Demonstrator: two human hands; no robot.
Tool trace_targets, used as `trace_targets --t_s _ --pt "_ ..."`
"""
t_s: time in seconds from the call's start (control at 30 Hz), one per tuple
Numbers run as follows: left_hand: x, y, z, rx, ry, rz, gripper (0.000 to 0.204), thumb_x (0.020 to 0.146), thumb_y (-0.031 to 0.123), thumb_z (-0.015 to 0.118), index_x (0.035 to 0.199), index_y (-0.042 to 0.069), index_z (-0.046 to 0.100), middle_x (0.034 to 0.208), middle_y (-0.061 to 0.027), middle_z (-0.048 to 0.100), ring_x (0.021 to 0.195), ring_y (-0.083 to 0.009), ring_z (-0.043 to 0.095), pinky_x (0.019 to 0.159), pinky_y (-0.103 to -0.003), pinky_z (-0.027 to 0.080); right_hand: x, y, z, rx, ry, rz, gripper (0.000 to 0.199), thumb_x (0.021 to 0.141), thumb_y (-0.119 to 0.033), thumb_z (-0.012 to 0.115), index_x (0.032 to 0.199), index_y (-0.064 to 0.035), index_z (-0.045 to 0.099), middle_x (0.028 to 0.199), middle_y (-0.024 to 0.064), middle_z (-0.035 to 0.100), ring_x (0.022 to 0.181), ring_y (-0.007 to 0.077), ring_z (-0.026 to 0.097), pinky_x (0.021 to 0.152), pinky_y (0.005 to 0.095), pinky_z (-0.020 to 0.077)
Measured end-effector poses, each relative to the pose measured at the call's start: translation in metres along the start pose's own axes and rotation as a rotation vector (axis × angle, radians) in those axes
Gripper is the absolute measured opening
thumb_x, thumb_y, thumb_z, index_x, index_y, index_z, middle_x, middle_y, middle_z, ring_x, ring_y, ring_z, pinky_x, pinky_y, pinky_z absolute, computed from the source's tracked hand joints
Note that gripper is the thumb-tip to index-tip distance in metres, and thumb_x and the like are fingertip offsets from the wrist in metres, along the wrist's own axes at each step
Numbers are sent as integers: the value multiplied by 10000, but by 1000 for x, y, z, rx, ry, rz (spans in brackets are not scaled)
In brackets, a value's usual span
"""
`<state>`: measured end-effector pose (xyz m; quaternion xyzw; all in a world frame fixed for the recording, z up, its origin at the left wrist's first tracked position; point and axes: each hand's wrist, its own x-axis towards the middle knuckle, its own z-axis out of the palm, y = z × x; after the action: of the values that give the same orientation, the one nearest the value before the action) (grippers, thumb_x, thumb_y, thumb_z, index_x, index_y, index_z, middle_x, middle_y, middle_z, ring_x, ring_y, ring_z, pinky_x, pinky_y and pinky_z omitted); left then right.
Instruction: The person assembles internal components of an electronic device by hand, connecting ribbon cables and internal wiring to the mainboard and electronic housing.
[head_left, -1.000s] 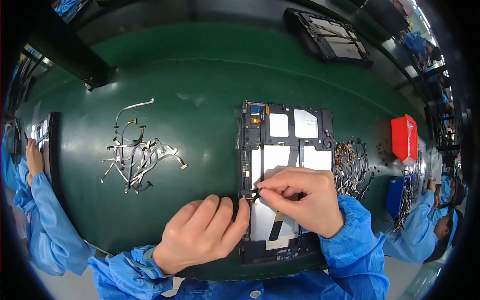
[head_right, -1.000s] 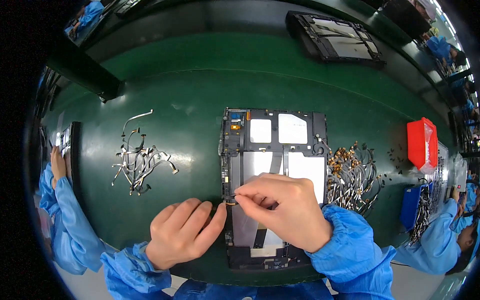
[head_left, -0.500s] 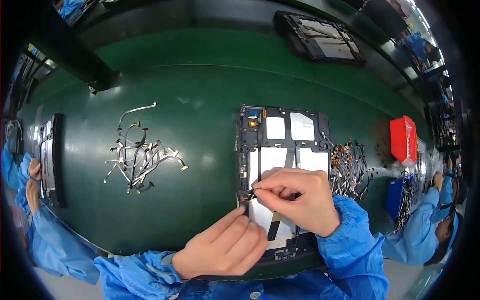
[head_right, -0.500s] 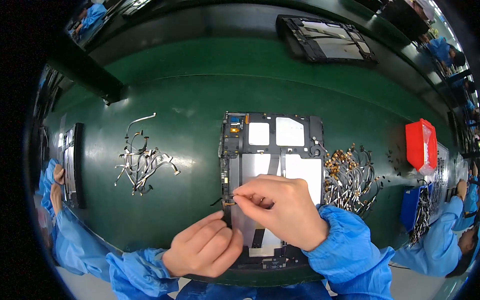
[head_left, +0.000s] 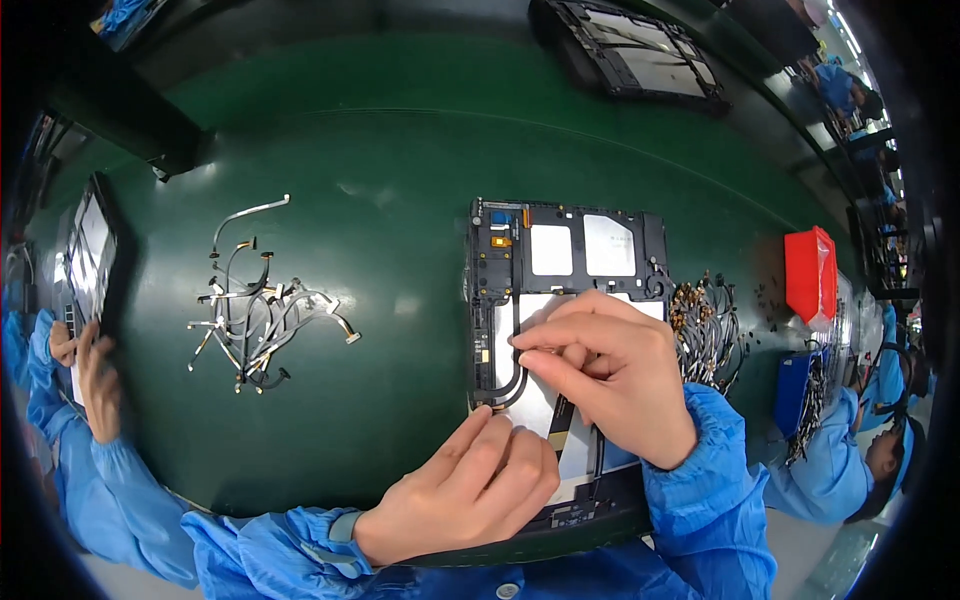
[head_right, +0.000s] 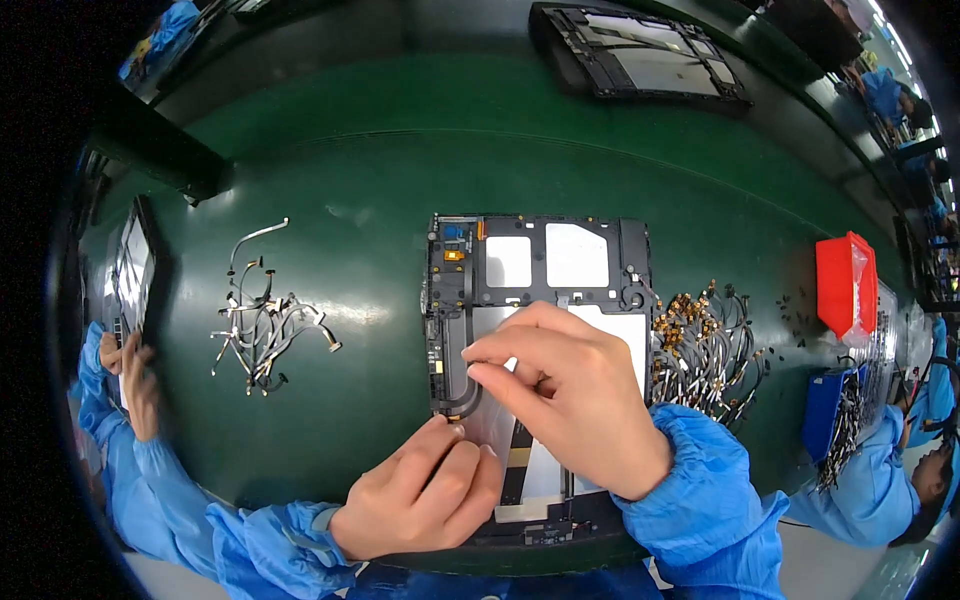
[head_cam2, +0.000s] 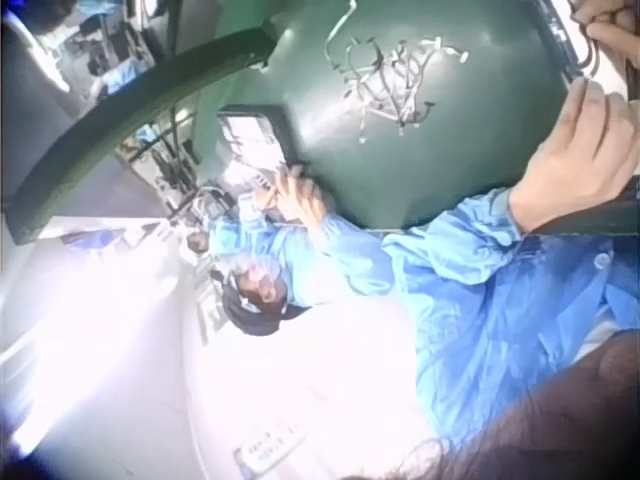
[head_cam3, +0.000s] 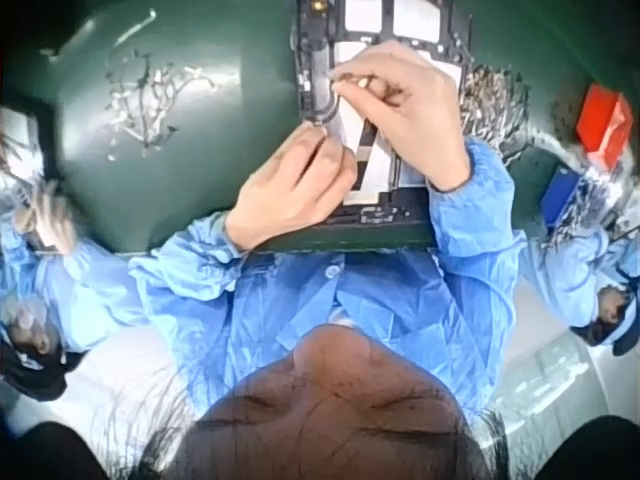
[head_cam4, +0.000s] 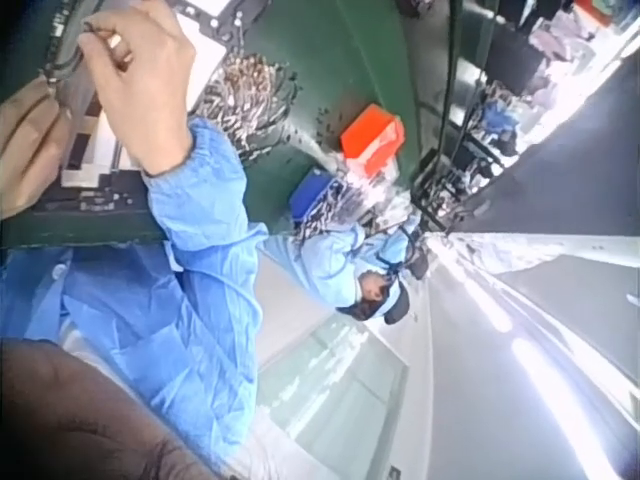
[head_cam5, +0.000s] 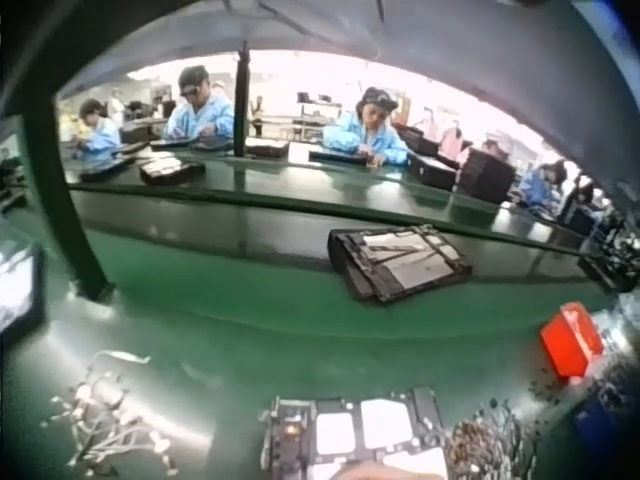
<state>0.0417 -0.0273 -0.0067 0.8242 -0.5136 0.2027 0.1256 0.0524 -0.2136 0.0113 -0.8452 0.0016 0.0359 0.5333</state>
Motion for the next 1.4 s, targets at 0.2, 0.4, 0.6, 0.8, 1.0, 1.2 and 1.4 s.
trace_targets --t_s 0.2,0.4,0.6,0.8,1.0,1.2,1.4 --pt "-1 -1 0 -7 -80 -44 256 840 250 555 930 17 613 1089 -152 685 958 -247 667 805 -273 543 0 1 3 -123 24 -72 130 804 26 695 929 -6 712 860 69 645 624 127 611 536 243 474" --pt "3 -1 -2 4 -101 -66 175 920 212 564 857 52 601 997 -116 706 939 -191 656 787 -236 553 0 8 7 -113 86 -149 218 759 76 731 948 -31 750 813 46 632 552 36 477 489 204 390" --pt "0 0 1 12 -102 -25 250 858 278 537 890 33 575 1082 -182 686 940 -265 675 765 -276 549 10 6 5 -72 140 -75 153 761 25 755 910 3 725 827 63 627 515 41 462 484 207 377" --pt "1 1 -1 3 -120 -44 249 854 282 543 886 37 565 1093 -187 682 957 -275 670 764 -283 551 11 11 11 -94 193 -140 119 772 -3 752 889 -9 730 791 58 627 514 59 479 484 224 387" --pt "1 2 0 1 -115 -45 263 850 295 557 884 34 573 1086 -191 682 964 -280 669 770 -288 553 11 13 11 -154 225 -204 128 769 -14 756 893 -20 728 782 45 629 501 66 474 475 231 389" --pt "1 2 -2 -36 -150 -68 295 846 310 572 921 26 598 1117 -194 667 993 -278 661 786 -294 551 8 -4 12 -104 240 -34 236 770 17 718 1001 -20 689 782 70 618 593 116 568 524 258 455" --pt "5 4 -6 -18 -101 -93 192 866 229 544 815 56 609 1023 -151 696 960 -219 651 833 -269 551 -20 -3 11 -648 73 -483 335 699 27 667 1030 77 650 973 144 593 833 288 603 721 337 520"
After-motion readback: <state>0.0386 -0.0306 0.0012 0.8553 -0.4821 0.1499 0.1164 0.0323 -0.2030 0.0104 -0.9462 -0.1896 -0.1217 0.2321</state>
